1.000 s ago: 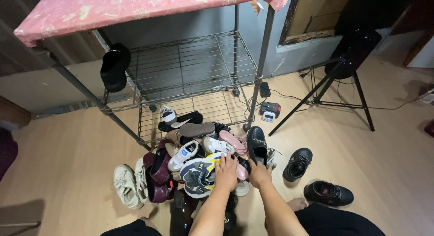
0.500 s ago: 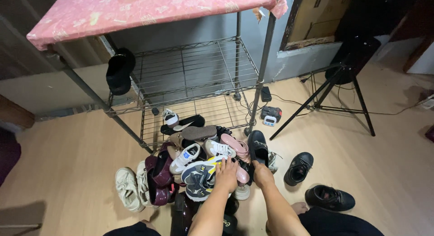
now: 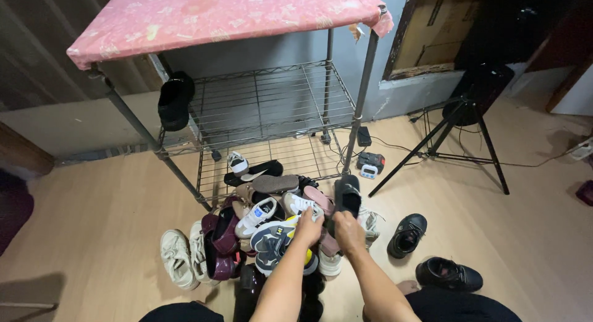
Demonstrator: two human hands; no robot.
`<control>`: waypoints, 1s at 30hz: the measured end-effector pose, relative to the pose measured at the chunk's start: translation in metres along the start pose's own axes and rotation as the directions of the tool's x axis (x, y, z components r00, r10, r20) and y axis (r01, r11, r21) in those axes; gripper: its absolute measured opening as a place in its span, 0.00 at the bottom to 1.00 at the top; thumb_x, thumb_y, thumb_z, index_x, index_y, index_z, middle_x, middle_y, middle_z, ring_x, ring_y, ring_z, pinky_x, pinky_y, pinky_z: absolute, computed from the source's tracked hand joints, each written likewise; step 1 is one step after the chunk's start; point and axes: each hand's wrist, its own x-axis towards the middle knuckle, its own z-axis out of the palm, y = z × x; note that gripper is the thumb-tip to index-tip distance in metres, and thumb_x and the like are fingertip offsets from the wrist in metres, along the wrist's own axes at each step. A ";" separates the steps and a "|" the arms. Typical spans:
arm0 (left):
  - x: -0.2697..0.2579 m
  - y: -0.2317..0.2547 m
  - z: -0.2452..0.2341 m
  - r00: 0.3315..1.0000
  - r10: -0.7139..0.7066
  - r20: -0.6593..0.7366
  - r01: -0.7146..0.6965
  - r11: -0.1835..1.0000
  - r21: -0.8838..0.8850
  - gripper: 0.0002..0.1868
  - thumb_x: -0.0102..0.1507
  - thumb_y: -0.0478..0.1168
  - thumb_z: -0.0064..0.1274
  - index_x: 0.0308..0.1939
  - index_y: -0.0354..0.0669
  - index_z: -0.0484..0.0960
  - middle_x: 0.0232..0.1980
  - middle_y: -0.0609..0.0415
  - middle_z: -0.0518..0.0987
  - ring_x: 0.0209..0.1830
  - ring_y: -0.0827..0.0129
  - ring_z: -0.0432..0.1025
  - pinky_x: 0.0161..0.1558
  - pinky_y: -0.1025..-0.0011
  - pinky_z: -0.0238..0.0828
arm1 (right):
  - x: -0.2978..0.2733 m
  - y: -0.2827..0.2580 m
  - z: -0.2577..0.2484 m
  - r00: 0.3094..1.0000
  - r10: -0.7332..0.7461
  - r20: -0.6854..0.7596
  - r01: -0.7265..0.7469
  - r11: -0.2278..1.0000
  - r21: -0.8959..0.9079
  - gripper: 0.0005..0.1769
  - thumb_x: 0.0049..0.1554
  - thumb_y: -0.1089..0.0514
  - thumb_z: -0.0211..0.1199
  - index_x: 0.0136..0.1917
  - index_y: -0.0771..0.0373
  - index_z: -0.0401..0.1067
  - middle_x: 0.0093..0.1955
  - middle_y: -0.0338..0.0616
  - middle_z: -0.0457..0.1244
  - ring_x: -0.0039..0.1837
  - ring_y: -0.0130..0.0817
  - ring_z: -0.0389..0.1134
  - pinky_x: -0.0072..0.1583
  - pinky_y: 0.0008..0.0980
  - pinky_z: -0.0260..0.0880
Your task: The person gathers shoes from the floor and places them in pairs on a two-tier metal shoe rack. They handle black shoes, yellow sneakers, white sneakers, and maroon flats, arranging them on the lower and upper shelves and the top surface.
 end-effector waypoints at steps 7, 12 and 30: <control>-0.009 0.027 -0.055 0.989 -0.130 -0.067 0.109 0.960 -0.257 0.42 0.67 0.68 0.45 0.79 0.53 0.58 0.76 0.45 0.67 0.77 0.51 0.61 0.74 0.53 0.59 | 0.007 -0.054 0.017 0.925 -0.256 -0.280 0.260 0.965 -0.023 0.06 0.62 0.50 0.49 0.41 0.44 0.61 0.43 0.31 0.59 0.46 0.31 0.69 0.42 0.26 0.71; -0.049 0.054 -0.109 0.981 -0.144 -0.130 0.090 0.933 -0.349 0.56 0.53 0.56 0.66 0.81 0.51 0.54 0.76 0.45 0.67 0.76 0.55 0.62 0.73 0.57 0.61 | 0.005 -0.083 0.001 0.760 -0.498 -0.418 0.473 0.864 -0.170 0.07 0.59 0.53 0.52 0.38 0.45 0.62 0.42 0.31 0.58 0.44 0.31 0.67 0.38 0.26 0.68; -0.113 0.051 -0.169 0.882 -0.188 -0.432 -0.031 0.892 -0.451 0.50 0.50 0.41 0.54 0.79 0.54 0.58 0.71 0.44 0.73 0.72 0.55 0.67 0.70 0.59 0.65 | 0.027 -0.144 -0.086 0.728 -0.215 -0.650 0.517 0.795 0.316 0.17 0.53 0.58 0.66 0.56 0.56 0.70 0.61 0.50 0.63 0.66 0.51 0.67 0.62 0.44 0.69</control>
